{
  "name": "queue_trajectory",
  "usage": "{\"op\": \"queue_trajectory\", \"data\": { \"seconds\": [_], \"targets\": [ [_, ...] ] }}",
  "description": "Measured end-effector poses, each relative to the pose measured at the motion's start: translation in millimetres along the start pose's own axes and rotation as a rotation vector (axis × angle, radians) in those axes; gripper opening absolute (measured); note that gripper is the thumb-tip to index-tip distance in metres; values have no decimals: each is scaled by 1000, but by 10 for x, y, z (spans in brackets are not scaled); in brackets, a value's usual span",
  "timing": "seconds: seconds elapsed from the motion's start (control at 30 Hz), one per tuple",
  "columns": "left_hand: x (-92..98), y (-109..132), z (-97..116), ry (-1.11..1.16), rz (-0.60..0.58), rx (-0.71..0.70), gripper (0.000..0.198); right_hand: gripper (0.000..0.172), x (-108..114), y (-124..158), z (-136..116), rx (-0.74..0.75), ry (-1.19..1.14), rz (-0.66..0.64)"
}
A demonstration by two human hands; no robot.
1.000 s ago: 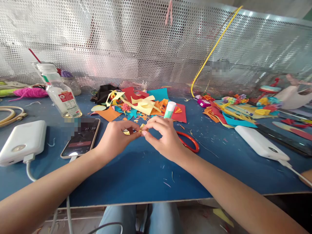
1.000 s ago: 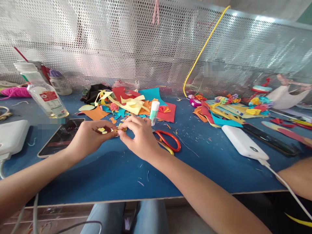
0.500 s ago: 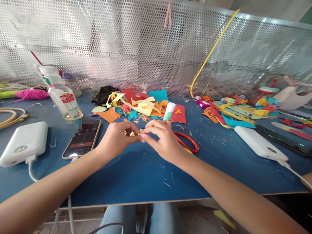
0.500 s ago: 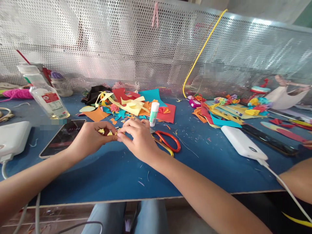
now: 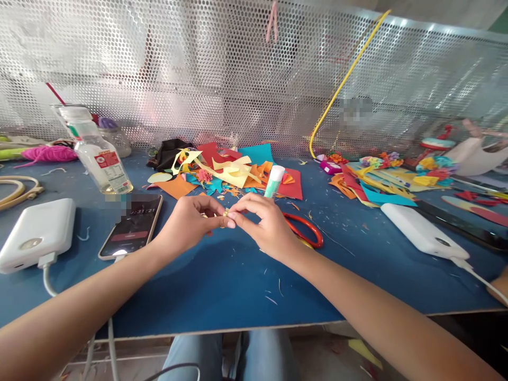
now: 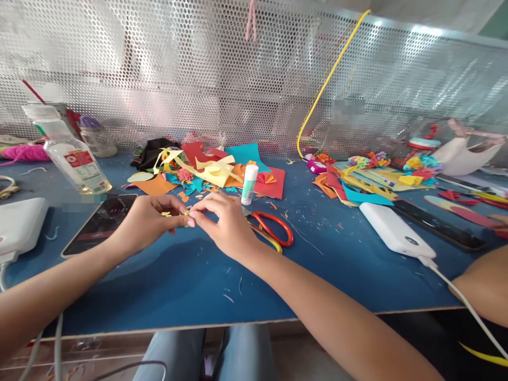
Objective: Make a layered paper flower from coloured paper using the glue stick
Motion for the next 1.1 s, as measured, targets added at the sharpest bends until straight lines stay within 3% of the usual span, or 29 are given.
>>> {"op": "queue_trajectory", "data": {
  "seconds": [0.1, 0.2, 0.37, 0.43, 0.6, 0.73, 0.83, 0.97, 1.1],
  "targets": [
    [29, 14, 62, 159, 45, -150, 20, 9, 95, 0, -40, 84, 100, 99],
    [90, 17, 92, 294, 99, -205, 20, 11, 197, 30, -105, 227, 217, 199],
    [31, 8, 133, 374, -102, -219, 19, 21, 254, 92, -166, 433, 342, 224],
    [12, 17, 136, 369, -131, -237, 15, 22, 251, 93, -178, 465, 345, 202],
    [45, 39, 117, 283, -21, -294, 13, 19, 248, 38, -184, 313, 125, 180],
    [86, 75, 148, 173, 79, -404, 11, 39, 191, 22, -175, 171, 18, 189],
    [101, 107, 166, 116, 125, -473, 10, 40, 131, 26, -144, 108, -4, 168],
    [93, 153, 191, 36, 127, -547, 10, 30, 114, 36, -124, 80, -32, 164],
    [60, 177, 226, -25, 47, -568, 15, 26, 136, 31, -125, 73, -33, 154]
  ]
}}
Point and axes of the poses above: each hand's wrist, its own y-axis away from the middle knuckle, its own x-axis out of the back of the hand, z = x × y, the point moved 5 cm from there along -y, towards the middle knuckle, and after that the axes turned 5 degrees about x, right-handed, at the moved point
